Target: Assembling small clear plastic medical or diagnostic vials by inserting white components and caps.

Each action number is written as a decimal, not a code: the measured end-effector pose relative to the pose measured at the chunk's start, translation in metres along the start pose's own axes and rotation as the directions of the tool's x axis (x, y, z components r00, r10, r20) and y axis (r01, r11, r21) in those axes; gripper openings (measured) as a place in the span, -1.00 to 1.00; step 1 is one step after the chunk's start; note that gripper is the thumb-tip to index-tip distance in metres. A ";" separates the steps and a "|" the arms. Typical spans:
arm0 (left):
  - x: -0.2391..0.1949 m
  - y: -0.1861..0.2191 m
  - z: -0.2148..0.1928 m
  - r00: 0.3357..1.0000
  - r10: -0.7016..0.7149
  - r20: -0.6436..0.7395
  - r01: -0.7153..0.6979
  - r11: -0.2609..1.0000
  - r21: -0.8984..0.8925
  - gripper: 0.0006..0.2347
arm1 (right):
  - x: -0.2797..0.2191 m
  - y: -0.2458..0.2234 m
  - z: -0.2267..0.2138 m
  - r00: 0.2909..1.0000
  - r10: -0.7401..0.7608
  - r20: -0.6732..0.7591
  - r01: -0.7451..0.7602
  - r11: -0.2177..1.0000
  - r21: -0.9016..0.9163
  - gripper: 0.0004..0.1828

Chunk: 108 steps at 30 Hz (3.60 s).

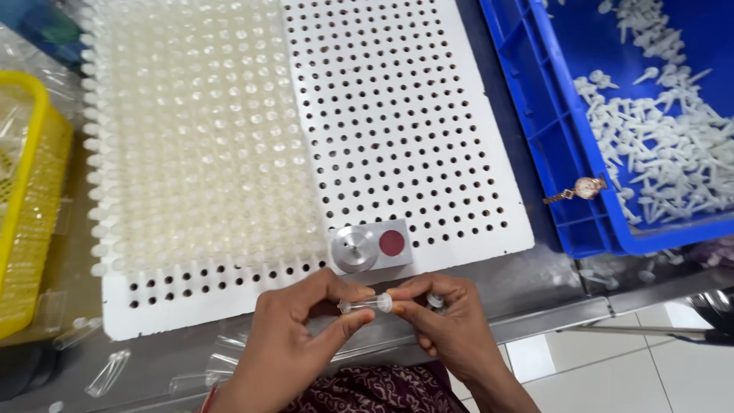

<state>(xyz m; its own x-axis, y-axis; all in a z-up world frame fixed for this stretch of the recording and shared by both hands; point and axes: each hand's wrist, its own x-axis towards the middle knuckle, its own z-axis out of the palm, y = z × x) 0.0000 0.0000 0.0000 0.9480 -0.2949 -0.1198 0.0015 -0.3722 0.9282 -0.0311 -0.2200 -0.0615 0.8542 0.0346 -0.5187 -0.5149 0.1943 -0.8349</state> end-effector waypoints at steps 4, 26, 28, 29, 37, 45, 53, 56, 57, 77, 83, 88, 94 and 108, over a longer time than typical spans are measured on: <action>-0.012 -0.019 -0.011 0.996 -0.088 0.011 0.086 0.925 -0.371 -0.86 | -0.006 0.028 0.008 0.995 0.040 0.090 -0.060 0.971 0.231 -0.82; -0.029 -0.033 -0.098 0.901 0.079 -0.426 0.162 0.850 0.501 -0.84 | -0.011 0.043 -0.011 0.947 -0.001 0.322 -0.267 0.557 0.787 -0.71; -0.028 -0.033 -0.099 0.913 0.033 -0.407 0.194 0.843 0.501 -0.84 | -0.012 0.033 -0.004 0.967 0.065 0.246 -0.233 0.609 0.758 -0.69; -0.028 -0.033 -0.099 0.920 -0.013 -0.393 0.226 0.835 0.501 -0.83 | -0.012 0.028 -0.001 0.978 0.124 0.167 -0.207 0.662 0.720 -0.66; -0.039 -0.041 -0.054 0.963 0.110 -0.248 0.053 0.819 0.572 -0.81 | -0.005 0.033 -0.001 0.979 0.044 0.197 -0.174 0.677 0.715 -0.71; -0.042 -0.077 -0.012 0.975 -0.161 0.152 0.019 0.746 0.666 -0.75 | -0.005 0.020 0.014 0.961 0.112 0.252 -0.272 0.545 0.793 -0.64; -0.026 -0.032 -0.009 0.993 -0.088 0.073 0.062 0.952 0.299 -0.75 | -0.001 0.030 0.002 0.930 0.041 0.367 -0.354 0.378 0.856 -0.72; -0.013 -0.013 -0.008 0.990 -0.138 -0.025 0.139 0.989 0.046 -0.82 | -0.002 0.030 0.000 0.939 0.003 0.344 -0.311 0.429 0.848 -0.69; -0.004 -0.003 -0.007 0.990 -0.135 -0.026 0.137 0.989 0.048 -0.82 | -0.002 0.029 -0.001 0.939 -0.001 0.345 -0.311 0.429 0.848 -0.69; 0.045 0.040 -0.004 0.977 0.201 0.075 -0.208 0.974 0.087 -0.83 | 0.006 0.028 -0.028 0.998 -0.059 0.032 0.017 0.688 0.726 -0.71; 0.063 0.041 0.009 0.939 0.329 0.103 -0.339 0.828 0.447 -0.83 | 0.005 0.028 -0.027 0.999 -0.017 -0.037 0.037 0.764 0.644 -0.76; 0.069 0.035 0.010 0.941 0.310 0.132 -0.335 0.812 0.478 -0.88 | 0.007 0.026 -0.023 0.995 0.014 -0.099 0.048 0.800 0.598 -0.82; 0.053 0.030 0.000 0.991 -0.061 0.122 0.055 0.997 0.052 -0.85 | 0.007 0.032 -0.015 0.991 -0.088 -0.098 0.127 0.837 0.531 -0.84; -0.004 -0.002 0.000 0.972 0.234 -0.010 -0.234 0.972 0.000 -0.85 | 0.004 0.023 -0.014 0.964 -0.229 0.134 0.177 0.932 0.317 -0.87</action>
<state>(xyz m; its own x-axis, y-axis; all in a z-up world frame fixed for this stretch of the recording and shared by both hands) -0.0041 0.0020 -0.0012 0.9252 -0.3650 0.1039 -0.2202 -0.2933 0.9303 -0.0405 -0.2292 -0.0860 0.9510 0.1200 -0.2848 -0.3059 0.4977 -0.8116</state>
